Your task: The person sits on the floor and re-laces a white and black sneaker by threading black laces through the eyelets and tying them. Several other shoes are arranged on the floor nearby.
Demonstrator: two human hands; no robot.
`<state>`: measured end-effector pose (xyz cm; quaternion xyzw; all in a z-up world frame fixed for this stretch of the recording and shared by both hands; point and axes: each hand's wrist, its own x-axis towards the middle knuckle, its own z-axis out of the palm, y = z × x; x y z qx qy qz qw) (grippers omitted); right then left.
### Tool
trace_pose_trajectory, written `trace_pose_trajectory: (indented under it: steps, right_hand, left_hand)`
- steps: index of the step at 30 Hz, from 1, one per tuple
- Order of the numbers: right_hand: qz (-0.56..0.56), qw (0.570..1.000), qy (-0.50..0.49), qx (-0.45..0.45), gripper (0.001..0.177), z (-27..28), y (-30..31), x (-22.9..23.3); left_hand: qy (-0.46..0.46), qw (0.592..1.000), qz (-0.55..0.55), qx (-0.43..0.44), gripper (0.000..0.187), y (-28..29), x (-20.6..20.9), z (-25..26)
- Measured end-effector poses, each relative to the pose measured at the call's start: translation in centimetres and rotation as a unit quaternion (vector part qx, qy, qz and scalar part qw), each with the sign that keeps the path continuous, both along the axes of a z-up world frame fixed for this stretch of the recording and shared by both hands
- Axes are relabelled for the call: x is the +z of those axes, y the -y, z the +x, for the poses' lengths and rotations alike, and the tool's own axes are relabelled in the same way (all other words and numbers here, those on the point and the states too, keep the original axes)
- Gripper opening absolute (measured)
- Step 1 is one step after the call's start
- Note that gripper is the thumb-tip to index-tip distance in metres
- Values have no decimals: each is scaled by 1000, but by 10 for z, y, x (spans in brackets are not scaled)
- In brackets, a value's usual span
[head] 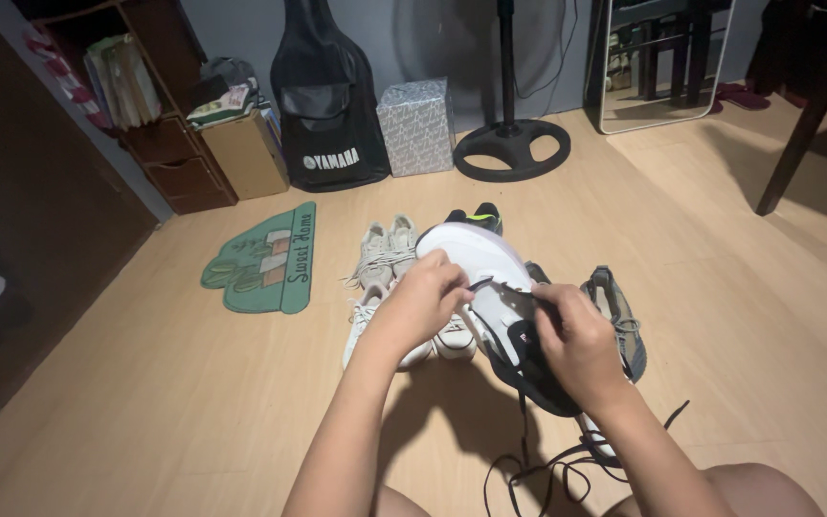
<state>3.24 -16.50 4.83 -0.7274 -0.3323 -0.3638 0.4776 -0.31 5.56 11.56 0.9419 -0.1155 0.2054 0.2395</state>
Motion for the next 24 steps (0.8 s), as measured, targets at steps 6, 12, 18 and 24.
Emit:
trace_pose_trajectory:
  steps: [6,12,18,24]
  right_hand:
    - [-10,999,-33,2,17,12,3,-3]
    - [-21,999,-29,35,17,19,4,-4]
    - [25,994,-110,-9,16,25,-21,-48]
    - [21,986,-153,-69,21,55,-60,-136]
  left_hand:
    - [87,993,56,-63,15,-10,-1,-2]
    - [68,996,45,-31,17,-15,-10,7]
    - [37,996,11,86,17,-16,-58,34]
    - [104,939,-256,203,26,26,-173,38]
